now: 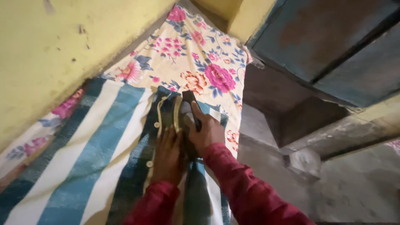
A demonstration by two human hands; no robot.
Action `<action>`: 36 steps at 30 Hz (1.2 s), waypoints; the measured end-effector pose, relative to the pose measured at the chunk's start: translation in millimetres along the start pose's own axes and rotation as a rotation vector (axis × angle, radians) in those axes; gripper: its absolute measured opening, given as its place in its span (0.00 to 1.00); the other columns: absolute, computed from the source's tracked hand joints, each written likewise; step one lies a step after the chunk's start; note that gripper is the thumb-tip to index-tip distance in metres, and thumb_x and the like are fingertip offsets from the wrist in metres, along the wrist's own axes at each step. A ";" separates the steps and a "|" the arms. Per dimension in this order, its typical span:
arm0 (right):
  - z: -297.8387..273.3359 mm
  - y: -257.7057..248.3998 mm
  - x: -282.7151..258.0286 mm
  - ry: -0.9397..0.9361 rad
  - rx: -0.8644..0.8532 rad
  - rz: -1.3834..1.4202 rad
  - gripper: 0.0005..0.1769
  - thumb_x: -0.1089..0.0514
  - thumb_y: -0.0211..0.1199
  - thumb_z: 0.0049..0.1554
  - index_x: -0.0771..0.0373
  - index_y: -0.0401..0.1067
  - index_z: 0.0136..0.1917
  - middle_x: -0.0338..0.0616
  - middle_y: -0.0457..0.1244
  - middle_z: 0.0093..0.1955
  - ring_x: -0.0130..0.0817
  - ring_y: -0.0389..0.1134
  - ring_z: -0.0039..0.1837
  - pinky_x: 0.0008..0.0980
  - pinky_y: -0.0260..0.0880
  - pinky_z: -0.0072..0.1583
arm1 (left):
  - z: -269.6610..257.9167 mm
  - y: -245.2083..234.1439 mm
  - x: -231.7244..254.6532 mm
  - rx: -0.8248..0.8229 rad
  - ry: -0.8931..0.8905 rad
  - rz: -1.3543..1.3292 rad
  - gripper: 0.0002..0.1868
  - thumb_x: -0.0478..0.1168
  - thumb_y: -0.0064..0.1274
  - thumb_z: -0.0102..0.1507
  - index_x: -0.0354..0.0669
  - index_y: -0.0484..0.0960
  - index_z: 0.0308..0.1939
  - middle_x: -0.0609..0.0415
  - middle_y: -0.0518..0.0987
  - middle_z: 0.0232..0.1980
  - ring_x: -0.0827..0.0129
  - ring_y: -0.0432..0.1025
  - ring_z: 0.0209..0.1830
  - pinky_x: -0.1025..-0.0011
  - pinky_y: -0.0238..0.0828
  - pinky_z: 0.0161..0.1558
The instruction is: The person irons a striped shirt laid out on a floral-patterned surface using a metal iron. They move the iron back and forth across the fabric while holding it in place with their left hand.
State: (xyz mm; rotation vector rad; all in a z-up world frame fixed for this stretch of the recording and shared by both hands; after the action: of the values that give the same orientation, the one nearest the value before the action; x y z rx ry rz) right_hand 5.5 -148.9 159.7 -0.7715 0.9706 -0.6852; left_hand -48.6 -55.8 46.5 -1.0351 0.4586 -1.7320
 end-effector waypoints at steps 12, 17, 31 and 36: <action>5.8 7.3 15.9 0.053 -0.035 -0.038 0.29 0.45 0.66 0.56 0.40 0.70 0.71 0.60 0.70 0.46 0.59 0.72 0.52 0.50 0.71 0.56 | 0.7 -14.2 -6.4 -0.413 -0.111 0.203 0.48 0.58 0.55 0.59 0.47 0.53 0.77 0.52 0.54 0.82 0.63 0.45 0.81 0.45 0.27 0.77; -13.0 -7.5 26.7 -0.022 -0.068 -0.008 0.32 0.48 0.65 0.54 0.39 0.69 0.73 0.60 0.70 0.45 0.58 0.73 0.49 0.48 0.72 0.52 | 1.4 -15.6 -24.1 -0.553 -0.105 0.082 0.69 0.75 0.63 0.45 0.51 0.49 0.81 0.53 0.48 0.82 0.64 0.40 0.82 0.49 0.25 0.77; -54.4 -36.9 43.7 -0.039 -0.024 0.001 0.28 0.46 0.65 0.57 0.38 0.71 0.71 0.58 0.69 0.39 0.54 0.72 0.42 0.49 0.70 0.47 | -56.8 -38.6 24.4 -0.584 -0.059 0.310 0.79 0.79 0.61 0.44 0.40 0.34 0.81 0.39 0.40 0.85 0.52 0.30 0.84 0.46 0.17 0.75; -39.7 -32.2 57.1 -0.048 -0.010 -0.003 0.31 0.48 0.63 0.55 0.38 0.69 0.72 0.56 0.69 0.40 0.54 0.72 0.42 0.49 0.71 0.48 | -60.7 -37.4 24.2 -0.377 0.035 0.455 0.70 0.71 0.62 0.50 0.38 0.39 0.79 0.43 0.46 0.82 0.53 0.36 0.83 0.50 0.24 0.77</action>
State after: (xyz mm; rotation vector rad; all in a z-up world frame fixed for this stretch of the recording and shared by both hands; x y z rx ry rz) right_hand -12.4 -222.2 146.2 -0.7944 0.9298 -0.6619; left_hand -122.0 -72.4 49.6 -1.0603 0.9904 -1.2829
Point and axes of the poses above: each hand's wrist, its own z-axis towards the middle knuckle, its own y-axis out of the palm, x = y × z, the point moved 7 cm from there along z, towards the middle knuckle
